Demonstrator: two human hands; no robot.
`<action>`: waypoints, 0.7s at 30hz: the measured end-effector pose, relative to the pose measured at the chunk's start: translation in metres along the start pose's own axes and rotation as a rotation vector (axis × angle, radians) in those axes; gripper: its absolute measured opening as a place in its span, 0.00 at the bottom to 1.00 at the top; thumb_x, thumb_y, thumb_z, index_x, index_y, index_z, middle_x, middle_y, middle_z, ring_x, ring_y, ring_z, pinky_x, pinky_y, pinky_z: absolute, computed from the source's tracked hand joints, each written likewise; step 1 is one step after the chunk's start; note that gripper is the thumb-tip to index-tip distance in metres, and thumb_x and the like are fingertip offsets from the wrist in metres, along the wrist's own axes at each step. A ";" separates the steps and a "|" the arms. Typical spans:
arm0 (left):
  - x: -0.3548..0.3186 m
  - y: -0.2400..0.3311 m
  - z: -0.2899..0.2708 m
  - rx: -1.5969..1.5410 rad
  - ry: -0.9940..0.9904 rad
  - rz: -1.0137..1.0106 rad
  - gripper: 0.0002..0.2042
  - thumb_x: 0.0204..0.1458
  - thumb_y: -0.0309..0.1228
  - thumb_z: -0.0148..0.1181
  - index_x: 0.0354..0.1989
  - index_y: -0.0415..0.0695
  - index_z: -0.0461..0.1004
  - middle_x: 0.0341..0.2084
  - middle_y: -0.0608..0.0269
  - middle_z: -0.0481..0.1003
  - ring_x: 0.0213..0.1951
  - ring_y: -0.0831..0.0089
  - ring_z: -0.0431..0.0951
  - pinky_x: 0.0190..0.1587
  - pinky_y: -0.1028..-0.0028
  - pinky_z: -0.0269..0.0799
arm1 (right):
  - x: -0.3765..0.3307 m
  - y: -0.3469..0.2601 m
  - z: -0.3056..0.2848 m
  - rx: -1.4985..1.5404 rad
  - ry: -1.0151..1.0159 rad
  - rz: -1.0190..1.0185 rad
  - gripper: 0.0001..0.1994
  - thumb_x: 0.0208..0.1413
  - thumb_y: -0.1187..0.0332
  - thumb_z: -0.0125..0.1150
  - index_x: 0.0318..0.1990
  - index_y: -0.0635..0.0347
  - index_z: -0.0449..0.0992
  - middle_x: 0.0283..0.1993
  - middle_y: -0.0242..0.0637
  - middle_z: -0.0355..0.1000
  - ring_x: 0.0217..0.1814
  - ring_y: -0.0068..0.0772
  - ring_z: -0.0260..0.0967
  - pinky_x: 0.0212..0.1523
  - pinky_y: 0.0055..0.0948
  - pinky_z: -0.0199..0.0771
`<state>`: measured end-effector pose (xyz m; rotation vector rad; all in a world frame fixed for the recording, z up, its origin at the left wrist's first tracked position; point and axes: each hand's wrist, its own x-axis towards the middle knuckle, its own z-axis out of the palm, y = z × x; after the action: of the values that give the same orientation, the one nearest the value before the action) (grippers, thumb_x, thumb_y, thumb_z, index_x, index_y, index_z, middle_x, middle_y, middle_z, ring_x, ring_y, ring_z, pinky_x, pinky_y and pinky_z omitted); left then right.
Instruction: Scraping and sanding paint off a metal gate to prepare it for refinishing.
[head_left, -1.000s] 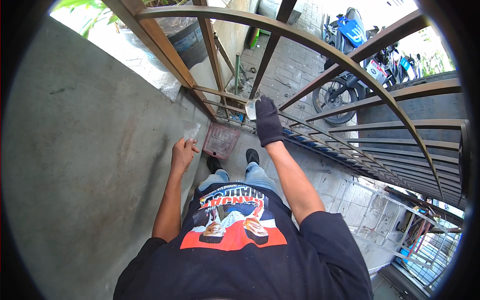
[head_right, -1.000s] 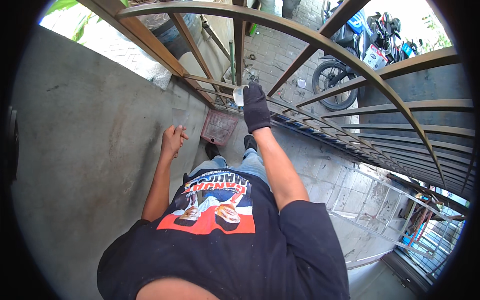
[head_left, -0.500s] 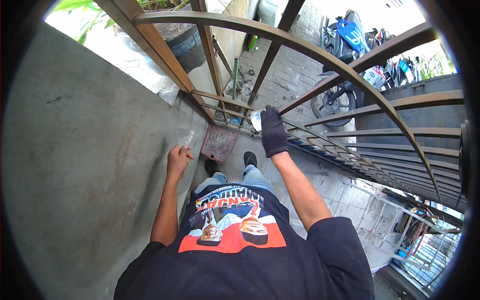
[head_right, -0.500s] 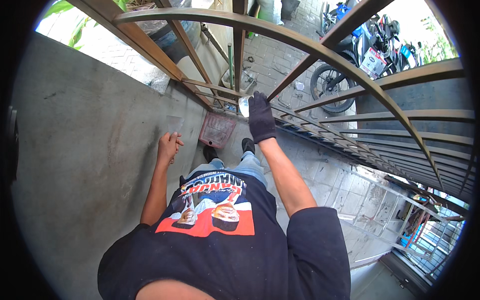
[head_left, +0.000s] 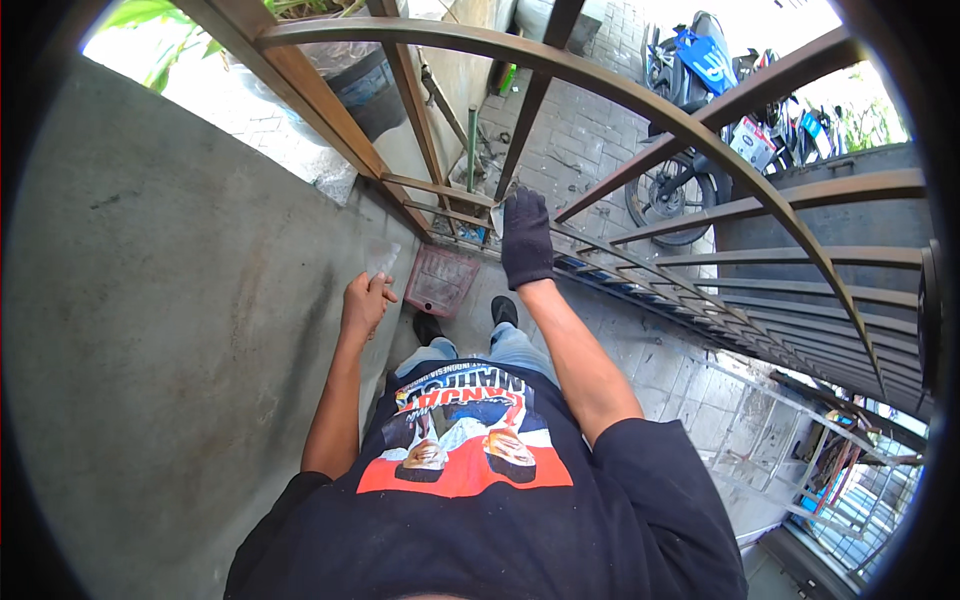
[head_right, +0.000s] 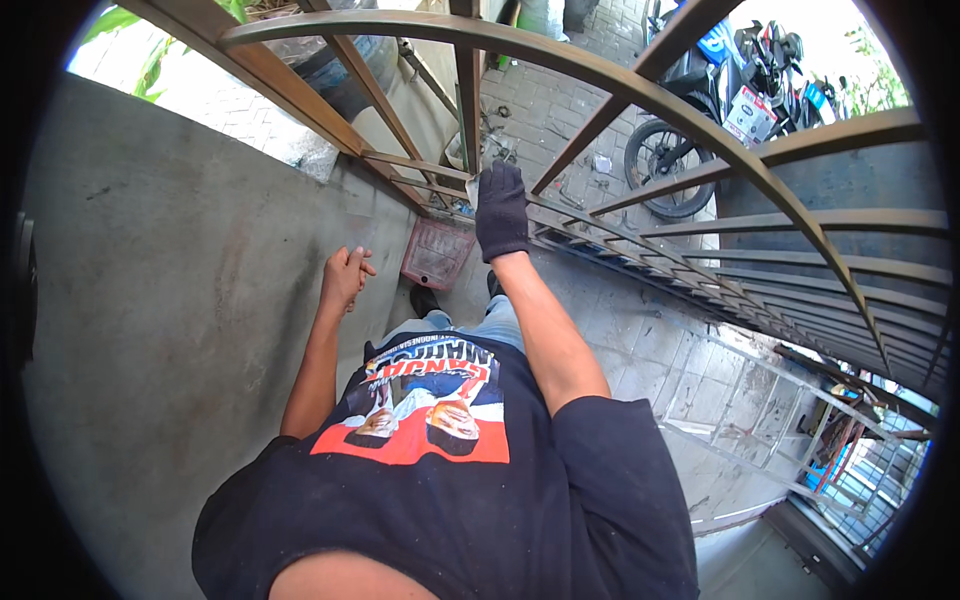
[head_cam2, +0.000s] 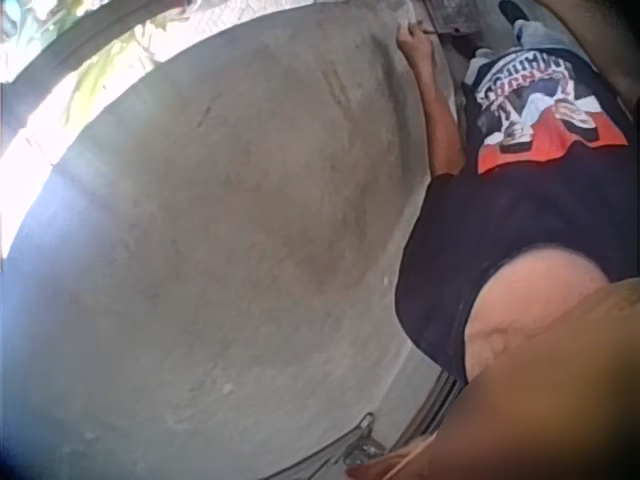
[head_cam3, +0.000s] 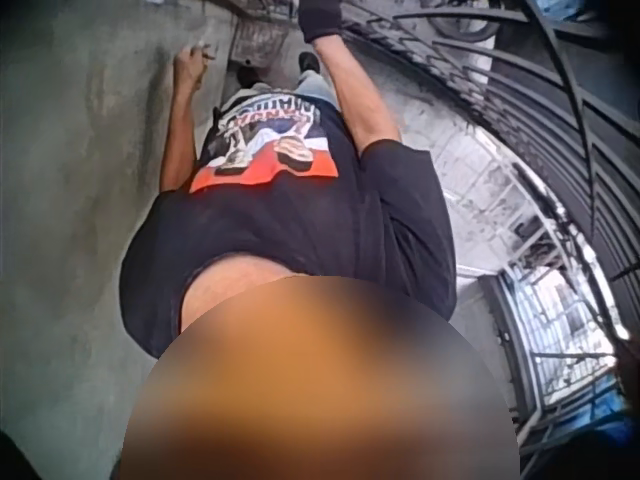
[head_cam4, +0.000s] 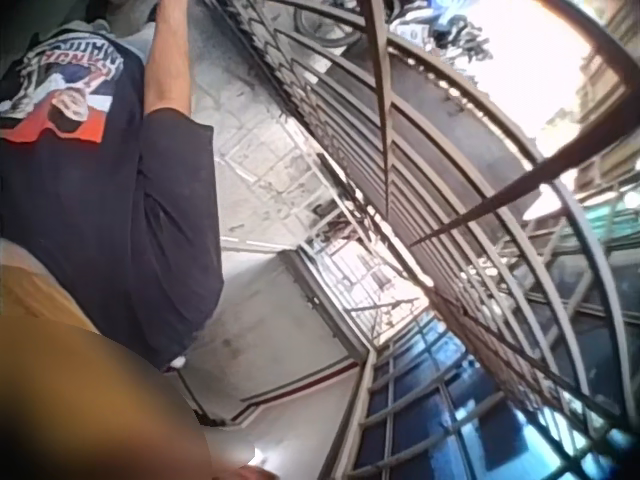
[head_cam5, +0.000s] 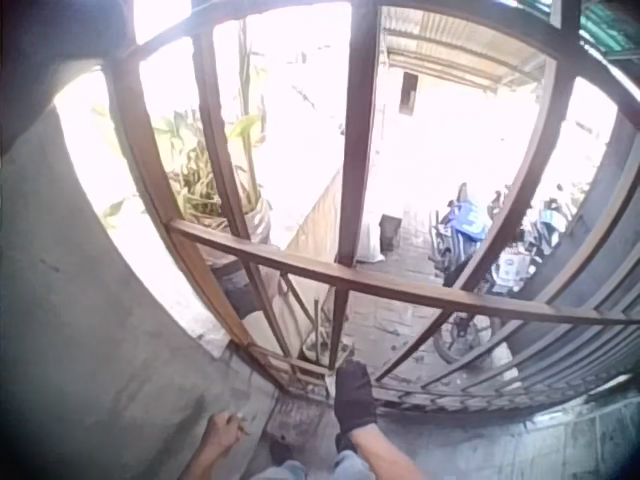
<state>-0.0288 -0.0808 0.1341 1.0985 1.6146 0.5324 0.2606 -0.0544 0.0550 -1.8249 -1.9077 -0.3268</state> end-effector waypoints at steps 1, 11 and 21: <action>0.002 -0.005 -0.002 0.002 0.002 0.003 0.14 0.62 0.36 0.46 0.37 0.37 0.72 0.18 0.63 0.74 0.13 0.85 0.62 0.16 0.81 0.57 | 0.002 0.005 -0.008 0.074 -0.033 -0.073 0.19 0.51 0.75 0.48 0.51 0.67 0.68 0.57 0.55 0.64 0.63 0.56 0.58 0.66 0.46 0.55; 0.026 0.015 0.039 -0.011 -0.096 0.137 0.13 0.61 0.35 0.47 0.32 0.37 0.72 0.17 0.62 0.75 0.16 0.82 0.66 0.19 0.78 0.62 | -0.002 0.007 -0.013 0.001 -0.075 -0.086 0.25 0.49 0.76 0.47 0.58 0.70 0.64 0.63 0.57 0.59 0.67 0.56 0.55 0.70 0.48 0.48; 0.085 0.045 0.088 0.165 0.022 0.326 0.16 0.61 0.37 0.48 0.29 0.36 0.73 0.13 0.58 0.74 0.19 0.71 0.75 0.26 0.71 0.69 | -0.001 -0.003 -0.014 -0.098 -0.131 -0.007 0.25 0.49 0.76 0.46 0.58 0.69 0.64 0.63 0.56 0.59 0.66 0.56 0.56 0.68 0.46 0.52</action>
<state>0.0690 -0.0028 0.0962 1.4977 1.5266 0.6327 0.2597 -0.0627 0.0671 -1.9470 -2.0182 -0.3148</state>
